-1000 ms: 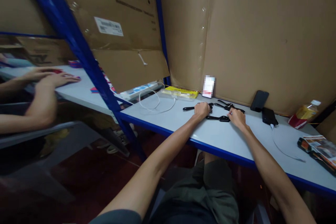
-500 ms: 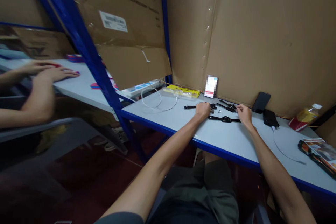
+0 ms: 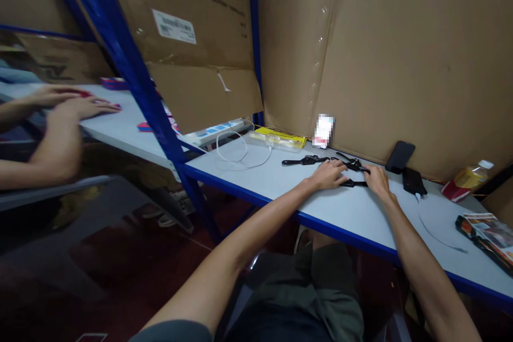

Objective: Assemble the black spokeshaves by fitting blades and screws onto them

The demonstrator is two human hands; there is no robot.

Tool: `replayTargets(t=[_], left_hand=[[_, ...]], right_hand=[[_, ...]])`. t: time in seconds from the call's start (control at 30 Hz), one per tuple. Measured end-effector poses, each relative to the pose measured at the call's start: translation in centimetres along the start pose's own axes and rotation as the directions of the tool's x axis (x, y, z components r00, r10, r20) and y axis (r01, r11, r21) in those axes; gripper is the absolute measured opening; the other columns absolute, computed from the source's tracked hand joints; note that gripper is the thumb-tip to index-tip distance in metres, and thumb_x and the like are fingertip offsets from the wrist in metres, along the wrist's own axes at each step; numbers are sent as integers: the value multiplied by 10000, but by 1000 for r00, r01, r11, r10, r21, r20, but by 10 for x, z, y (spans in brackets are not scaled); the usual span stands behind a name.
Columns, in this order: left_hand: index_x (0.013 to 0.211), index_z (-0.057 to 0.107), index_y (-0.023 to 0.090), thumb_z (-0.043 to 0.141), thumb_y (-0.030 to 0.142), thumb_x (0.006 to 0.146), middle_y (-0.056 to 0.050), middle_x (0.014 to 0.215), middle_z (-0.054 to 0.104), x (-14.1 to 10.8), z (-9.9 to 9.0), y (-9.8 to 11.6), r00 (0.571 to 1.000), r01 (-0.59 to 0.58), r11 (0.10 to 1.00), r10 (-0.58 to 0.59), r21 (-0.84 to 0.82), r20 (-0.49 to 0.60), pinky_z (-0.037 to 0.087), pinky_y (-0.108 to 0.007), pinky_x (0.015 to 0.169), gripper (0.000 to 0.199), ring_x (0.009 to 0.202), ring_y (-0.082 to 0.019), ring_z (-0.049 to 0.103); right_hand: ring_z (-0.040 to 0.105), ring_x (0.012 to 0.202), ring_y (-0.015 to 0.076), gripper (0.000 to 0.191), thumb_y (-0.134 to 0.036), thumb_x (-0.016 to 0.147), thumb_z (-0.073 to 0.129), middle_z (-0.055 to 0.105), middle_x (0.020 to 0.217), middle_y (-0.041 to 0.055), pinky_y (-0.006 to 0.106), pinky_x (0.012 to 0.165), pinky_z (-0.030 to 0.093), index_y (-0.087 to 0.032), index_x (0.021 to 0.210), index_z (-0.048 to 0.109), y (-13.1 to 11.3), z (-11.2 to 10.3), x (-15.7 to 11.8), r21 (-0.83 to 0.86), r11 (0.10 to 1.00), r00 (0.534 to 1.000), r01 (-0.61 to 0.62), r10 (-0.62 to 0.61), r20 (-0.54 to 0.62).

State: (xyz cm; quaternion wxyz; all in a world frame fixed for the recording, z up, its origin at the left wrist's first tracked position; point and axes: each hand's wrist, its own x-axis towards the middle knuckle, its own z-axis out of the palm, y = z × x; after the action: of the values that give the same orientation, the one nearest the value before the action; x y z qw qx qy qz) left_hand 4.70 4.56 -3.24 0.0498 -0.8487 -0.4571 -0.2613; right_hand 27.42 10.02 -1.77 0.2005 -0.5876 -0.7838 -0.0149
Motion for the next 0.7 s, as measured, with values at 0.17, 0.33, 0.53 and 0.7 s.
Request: replayTargets(t=[0.17,0.33,0.53,0.7], left_hand=[[1265,677,259,550,465,982,-101,1234,663,1,11,3,989,-113,994,113,-7,98,403,-406,969,372,1156,-301,580],[1223,704,266,602,422,944,-98,1181,676,3,11,-5,993,-69,998,68,-2,96,411,-399,968,336,1128,-295,590],[1190,728,253,619,399,908,-107,1164,666,3,2,-16,995,15,1000,-17,17,101,425,-397,991,336,1137,-297,585],[1176,732,232,615,385,881,-118,1169,664,1,-3,-25,987,116,990,-124,79,106,422,-408,1029,352,1154,-306,573]], right_hand=[[663,1180,258,380,-181,924,588,723,1273,113,320,994,469,-217,1279,719,2,2,0,-6,1000,999,-1,2,44],[687,1097,251,344,-114,880,591,764,1154,93,299,902,480,-238,1154,756,6,0,4,-32,999,999,-20,21,48],[698,1034,304,362,-102,857,568,761,1124,145,332,825,479,-235,1123,775,14,-9,2,-109,990,994,-87,93,52],[698,1070,337,336,-223,889,610,739,1167,190,360,843,488,-247,1180,775,24,-22,-3,-159,978,983,-135,152,104]])
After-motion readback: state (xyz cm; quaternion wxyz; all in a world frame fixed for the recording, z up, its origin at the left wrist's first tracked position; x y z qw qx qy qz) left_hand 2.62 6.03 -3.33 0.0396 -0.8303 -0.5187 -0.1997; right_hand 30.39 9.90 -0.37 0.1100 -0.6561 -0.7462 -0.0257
